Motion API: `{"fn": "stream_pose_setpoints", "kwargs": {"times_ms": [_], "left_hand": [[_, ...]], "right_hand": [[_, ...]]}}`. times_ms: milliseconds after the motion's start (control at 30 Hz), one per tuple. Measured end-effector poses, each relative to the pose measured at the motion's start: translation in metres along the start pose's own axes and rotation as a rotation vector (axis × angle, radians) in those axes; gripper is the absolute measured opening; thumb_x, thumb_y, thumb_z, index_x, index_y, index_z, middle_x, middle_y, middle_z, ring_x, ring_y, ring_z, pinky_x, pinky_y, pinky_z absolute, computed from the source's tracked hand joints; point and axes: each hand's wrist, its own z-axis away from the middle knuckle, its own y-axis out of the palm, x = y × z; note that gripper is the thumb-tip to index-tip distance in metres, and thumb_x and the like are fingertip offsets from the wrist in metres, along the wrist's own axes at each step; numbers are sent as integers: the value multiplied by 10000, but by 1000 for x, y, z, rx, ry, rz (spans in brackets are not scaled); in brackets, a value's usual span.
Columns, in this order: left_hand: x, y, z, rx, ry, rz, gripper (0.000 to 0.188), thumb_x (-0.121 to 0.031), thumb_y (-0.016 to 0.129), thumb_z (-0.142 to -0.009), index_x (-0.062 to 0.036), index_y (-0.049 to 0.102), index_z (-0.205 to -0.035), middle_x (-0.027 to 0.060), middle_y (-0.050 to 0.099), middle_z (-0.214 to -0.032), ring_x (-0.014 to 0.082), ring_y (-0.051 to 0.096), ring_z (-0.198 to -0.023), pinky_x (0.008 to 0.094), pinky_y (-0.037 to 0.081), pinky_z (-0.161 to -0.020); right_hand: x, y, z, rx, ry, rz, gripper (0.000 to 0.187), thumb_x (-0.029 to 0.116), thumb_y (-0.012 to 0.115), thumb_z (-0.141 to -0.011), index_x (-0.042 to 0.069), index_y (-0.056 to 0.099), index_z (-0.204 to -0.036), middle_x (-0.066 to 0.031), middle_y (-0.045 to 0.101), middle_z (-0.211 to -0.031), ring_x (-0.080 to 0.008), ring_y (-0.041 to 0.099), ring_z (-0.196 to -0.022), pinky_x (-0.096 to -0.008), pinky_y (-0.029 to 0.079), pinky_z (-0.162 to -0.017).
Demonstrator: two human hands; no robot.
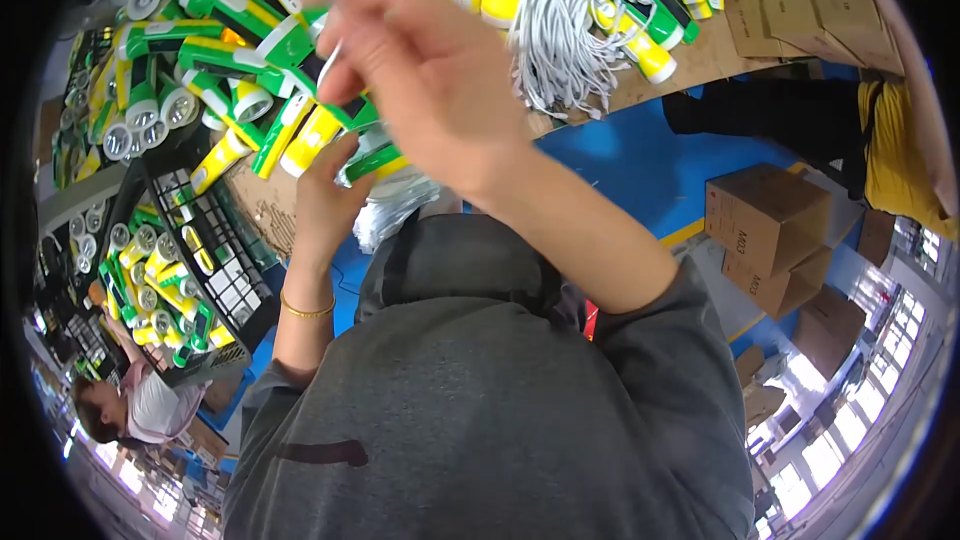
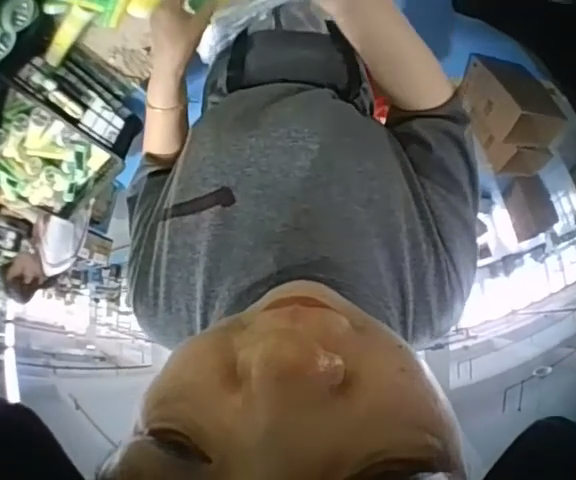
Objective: Packaging rechargeable flashlights and power cables into plastic bags for shipment.
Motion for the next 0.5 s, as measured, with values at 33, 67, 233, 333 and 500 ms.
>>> {"fn": "stream_pose_setpoints", "kwargs": {"times_ms": [33, 67, 233, 333, 500], "left_hand": [[-4, -2, -1, -12, -2, -6, 441, -53, 691, -742, 42, 613, -1165, 233, 640, -1155, 389, 618, -1056, 389, 493, -910], [-5, -3, -2, 60, -101, 79, 449, -56, 694, -739, 47, 610, -1168, 231, 643, -1142, 384, 621, -1041, 386, 492, -905], [6, -7, -3, 169, -323, 383, 493, -6, 692, -751, 64, 568, -1223, 199, 661, -1124, 208, 667, -785, 310, 539, -640], [20, -5, 0, 172, -320, 455, 520, 32, 668, -776, 71, 530, -1276, 185, 628, -1199, 135, 632, -789, 258, 524, -572], [21, -11, -2, 305, -312, 469, 535, 57, 630, -796, 75, 500, -1314, 186, 595, -1269, 148, 636, -883, 253, 527, -589]], "right_hand": [[-30, 7, 5, 84, 82, -88, 235, 151, 503, -1007, 3, 594, -1166, -56, 628, -923, -143, 662, -696, -264, 546, -644], [-51, 9, 13, 119, 320, -183, 231, 153, 525, -996, 5, 598, -1157, -51, 626, -922, -134, 653, -683, -256, 537, -617], [-109, -15, 56, 372, 717, 101, 199, 144, 540, -974, 21, 623, -1107, -22, 613, -795, -111, 637, -657, -251, 524, -578], [-111, -36, 61, 544, 575, 544, 154, 144, 571, -937, 32, 635, -1021, -36, 616, -701, -155, 658, -662, -302, 517, -562], [-72, -47, 40, 1339, -206, 1423, 94, 147, 622, -773, 64, 667, -765, -62, 651, -677, -246, 673, -711, -396, 500, -589]]}}
